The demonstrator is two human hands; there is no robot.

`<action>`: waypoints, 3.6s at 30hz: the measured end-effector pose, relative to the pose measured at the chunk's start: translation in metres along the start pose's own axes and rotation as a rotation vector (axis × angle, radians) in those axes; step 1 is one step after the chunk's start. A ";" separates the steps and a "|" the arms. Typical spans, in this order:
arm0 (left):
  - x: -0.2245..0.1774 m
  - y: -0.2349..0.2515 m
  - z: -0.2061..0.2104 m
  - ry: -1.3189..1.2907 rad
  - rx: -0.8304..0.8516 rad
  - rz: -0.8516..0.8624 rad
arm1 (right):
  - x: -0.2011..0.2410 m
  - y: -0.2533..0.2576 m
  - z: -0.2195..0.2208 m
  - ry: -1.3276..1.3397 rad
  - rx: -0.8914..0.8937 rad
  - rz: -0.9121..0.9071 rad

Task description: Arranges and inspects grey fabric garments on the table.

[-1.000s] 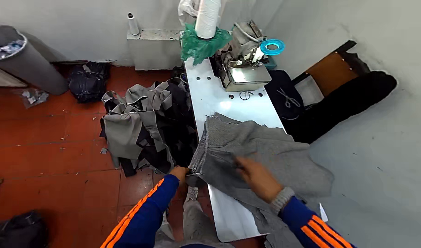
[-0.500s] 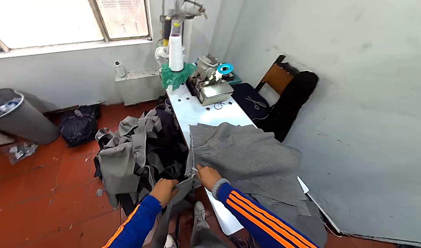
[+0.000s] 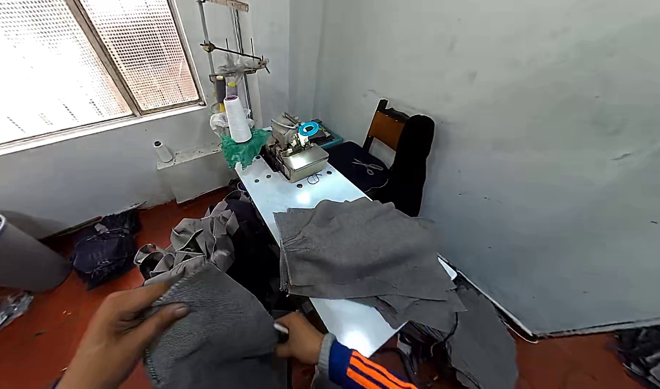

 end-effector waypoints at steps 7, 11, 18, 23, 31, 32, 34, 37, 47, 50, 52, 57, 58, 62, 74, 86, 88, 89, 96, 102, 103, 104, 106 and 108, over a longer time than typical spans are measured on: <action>-0.012 0.004 0.010 -0.166 -0.077 -0.078 | 0.012 -0.161 -0.172 -0.357 -0.693 -0.265; 0.053 0.067 0.096 -0.195 -0.079 -0.106 | 0.029 -0.192 -0.284 -0.795 -0.959 -0.106; 0.290 0.153 0.246 0.113 -0.026 -0.811 | -0.112 -0.008 -0.348 -0.680 -0.835 0.492; 0.337 0.129 0.252 0.063 -0.246 -0.874 | -0.212 0.050 -0.229 -0.659 -0.454 0.527; 0.381 -0.073 0.279 0.132 0.510 -1.187 | -0.195 0.057 -0.231 -0.620 -0.176 0.599; 0.380 -0.079 0.284 0.165 0.505 -1.166 | -0.171 0.052 -0.227 -0.587 -0.119 0.521; 0.376 -0.076 0.279 0.235 0.439 -1.096 | -0.127 0.045 -0.206 -0.504 -0.002 0.315; 0.354 -0.064 0.240 0.211 0.512 -1.165 | -0.092 0.052 -0.153 -0.508 0.111 0.136; 0.235 -0.038 0.165 0.360 0.664 -1.010 | -0.042 0.104 -0.054 -0.736 0.113 0.339; 0.215 -0.030 0.168 0.419 0.617 -0.970 | -0.046 0.117 -0.047 -0.745 0.052 0.353; 0.206 -0.026 0.161 0.443 0.553 -0.945 | -0.052 0.114 -0.050 -0.699 0.018 0.314; 0.194 -0.021 0.147 0.476 0.584 -0.912 | -0.046 0.072 -0.079 -0.640 -0.052 0.203; 0.193 -0.020 0.148 0.481 0.596 -0.911 | -0.042 0.065 -0.082 -0.643 -0.070 0.226; 0.189 -0.019 0.155 0.505 0.600 -0.899 | -0.027 0.067 -0.065 -0.632 -0.082 0.302; 0.093 -0.011 0.108 0.353 0.137 -0.384 | -0.006 0.024 -0.071 -0.021 -0.173 -0.107; -0.017 -0.004 0.006 -0.031 -0.251 -0.004 | -0.066 -0.111 -0.095 -0.146 -0.747 -0.099; -0.008 0.004 0.023 -0.118 -0.251 -0.040 | -0.052 -0.182 -0.154 -0.297 -0.894 -0.147; -0.001 0.014 0.039 -0.138 -0.265 -0.054 | -0.043 -0.210 -0.184 -0.403 -0.941 -0.150; 0.192 0.147 0.192 -0.047 -0.243 -0.431 | -0.093 -0.120 -0.351 -0.772 -1.124 0.365; 0.343 0.158 0.254 0.144 -0.120 -0.919 | -0.161 -0.006 -0.286 -0.575 -0.765 0.529; 0.351 0.144 0.247 0.080 -0.185 -0.909 | -0.173 0.008 -0.258 -0.583 -0.649 0.527; 0.362 0.126 0.237 0.039 -0.233 -0.915 | -0.195 0.023 -0.231 -0.592 -0.537 0.546; 0.387 0.069 0.222 0.035 -0.137 -1.024 | -0.243 0.045 -0.194 -0.622 -0.368 0.613; 0.393 0.003 0.234 0.072 0.223 -1.122 | -0.260 0.054 -0.191 -0.630 -0.294 0.641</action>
Point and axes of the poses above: each hand's wrist, its own y-axis towards the middle knuckle, its own z-axis out of the palm, x = y × z, the point moved 3 cm from there along y, towards the middle knuckle, and after that the axes turned 11 degrees about -y, right-handed, at the moved point
